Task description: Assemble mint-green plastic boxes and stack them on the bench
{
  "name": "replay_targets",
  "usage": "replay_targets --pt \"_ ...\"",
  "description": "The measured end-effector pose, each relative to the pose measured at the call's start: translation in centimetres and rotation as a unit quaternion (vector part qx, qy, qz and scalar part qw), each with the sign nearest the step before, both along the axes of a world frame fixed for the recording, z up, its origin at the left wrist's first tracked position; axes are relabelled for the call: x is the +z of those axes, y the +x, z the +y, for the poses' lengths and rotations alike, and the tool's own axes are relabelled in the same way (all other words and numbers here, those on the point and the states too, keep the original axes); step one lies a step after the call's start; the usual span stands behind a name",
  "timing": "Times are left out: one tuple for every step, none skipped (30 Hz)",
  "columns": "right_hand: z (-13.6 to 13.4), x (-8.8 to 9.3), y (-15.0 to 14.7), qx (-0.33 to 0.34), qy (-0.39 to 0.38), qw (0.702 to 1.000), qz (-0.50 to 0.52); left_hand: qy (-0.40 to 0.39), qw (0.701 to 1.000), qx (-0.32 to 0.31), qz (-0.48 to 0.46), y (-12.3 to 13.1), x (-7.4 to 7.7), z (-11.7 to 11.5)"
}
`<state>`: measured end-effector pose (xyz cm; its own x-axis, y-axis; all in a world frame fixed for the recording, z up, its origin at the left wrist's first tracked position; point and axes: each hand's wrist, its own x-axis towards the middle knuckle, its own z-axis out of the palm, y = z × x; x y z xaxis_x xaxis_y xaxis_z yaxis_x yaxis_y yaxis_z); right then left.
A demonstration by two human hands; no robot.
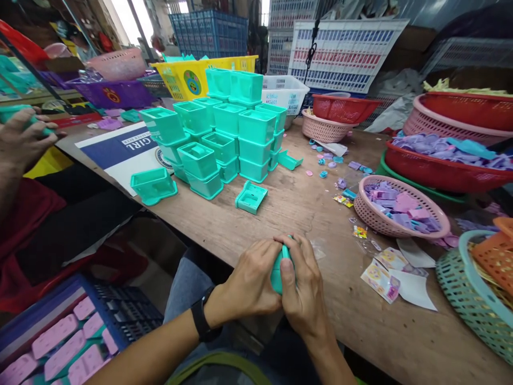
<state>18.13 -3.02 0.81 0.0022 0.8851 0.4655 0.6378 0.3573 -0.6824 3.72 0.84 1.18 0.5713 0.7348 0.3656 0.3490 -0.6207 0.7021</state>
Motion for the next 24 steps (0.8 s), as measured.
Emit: replay_targets --pt "0.1 0.1 0.0 0.0 0.006 1.0 0.002 0.005 1.0 0.003 0.0 0.1 -0.1 0.0" --pt "0.1 0.1 0.0 0.001 0.01 1.0 0.005 0.006 1.0 0.008 -0.001 0.1 -0.2 -0.1" --pt "0.1 0.2 0.0 0.003 0.013 1.0 0.008 0.004 1.0 0.013 -0.001 0.2 -0.2 -0.1" --pt "0.2 0.2 -0.1 0.005 0.014 1.0 0.012 0.0 1.0 0.018 0.0 0.2 -0.3 -0.2" --pt "0.2 0.3 -0.1 0.007 0.014 1.0 0.015 -0.004 1.0 0.023 0.001 0.2 -0.3 -0.2" --pt "0.2 0.4 -0.1 0.007 0.012 1.0 0.017 -0.01 1.0 0.028 0.002 0.2 -0.3 -0.2" --pt "0.3 0.5 -0.1 0.006 0.008 1.0 0.019 -0.015 0.999 0.031 0.004 0.0 -0.2 -0.2" --pt "0.4 0.6 -0.1 0.003 0.004 1.0 0.022 -0.019 0.999 0.031 0.008 -0.2 0.0 -0.2" --pt "0.5 0.8 0.1 -0.002 -0.004 0.999 0.033 -0.022 0.999 0.028 0.013 -0.4 0.1 -0.2" --pt "0.6 0.9 0.2 -0.013 -0.017 0.998 0.057 -0.025 0.999 0.022 0.015 -0.7 0.3 -0.1" --pt "0.8 1.1 0.3 -0.028 -0.035 0.994 0.102 -0.029 0.999 0.012 0.011 -1.0 0.4 -0.1" --pt "1.1 1.3 0.4 -0.047 -0.057 0.983 0.171 -0.038 0.999 0.003 -0.005 -1.3 0.5 0.0" --pt "1.4 1.4 0.6 -0.064 -0.079 0.961 0.258 -0.055 0.998 0.002 -0.035 -1.4 0.5 0.1" --pt "1.7 1.5 0.6 -0.075 -0.099 0.928 0.352 -0.084 0.994 0.007 -0.072 -1.5 0.4 0.2" --pt "2.1 1.4 0.7 -0.08 -0.116 0.888 0.437 -0.122 0.987 0.015 -0.107 -1.5 0.4 0.3" --pt "2.3 1.1 0.8 -0.081 -0.129 0.85 0.504 -0.157 0.978 0.028 -0.134 -1.4 0.3 0.4" --pt "2.5 0.7 0.9 -0.087 -0.139 0.823 0.543 -0.181 0.972 0.042 -0.146 -1.3 0.3 0.5" --pt "2.6 0.2 1.1 -0.1 -0.148 0.814 0.552 -0.188 0.97 0.056 -0.143 -1.2 0.2 0.6" --pt "2.6 -0.4 1.3 -0.123 -0.153 0.819 0.54 -0.177 0.974 0.064 -0.126 -1.1 0.3 0.7" --pt "2.5 -1.1 1.6 -0.149 -0.154 0.828 0.518 -0.151 0.981 0.067 -0.099 -1.0 0.3 0.8" --pt "2.1 -1.7 2.0 -0.17 -0.152 0.837 0.497 -0.121 0.988 0.069 -0.07 -1.0 0.4 0.9" --pt "1.7 -2.3 2.4 -0.186 -0.149 0.845 0.479 -0.095 0.992 0.069 -0.039 -0.9 0.5 1.1" --pt "1.1 -2.7 2.7 -0.197 -0.146 0.852 0.462 -0.076 0.995 0.067 -0.01 -0.9 0.5 1.3" --pt "0.4 -3.1 3.1 -0.204 -0.143 0.862 0.442 -0.064 0.995 0.071 0.013 -0.8 0.4 1.4"
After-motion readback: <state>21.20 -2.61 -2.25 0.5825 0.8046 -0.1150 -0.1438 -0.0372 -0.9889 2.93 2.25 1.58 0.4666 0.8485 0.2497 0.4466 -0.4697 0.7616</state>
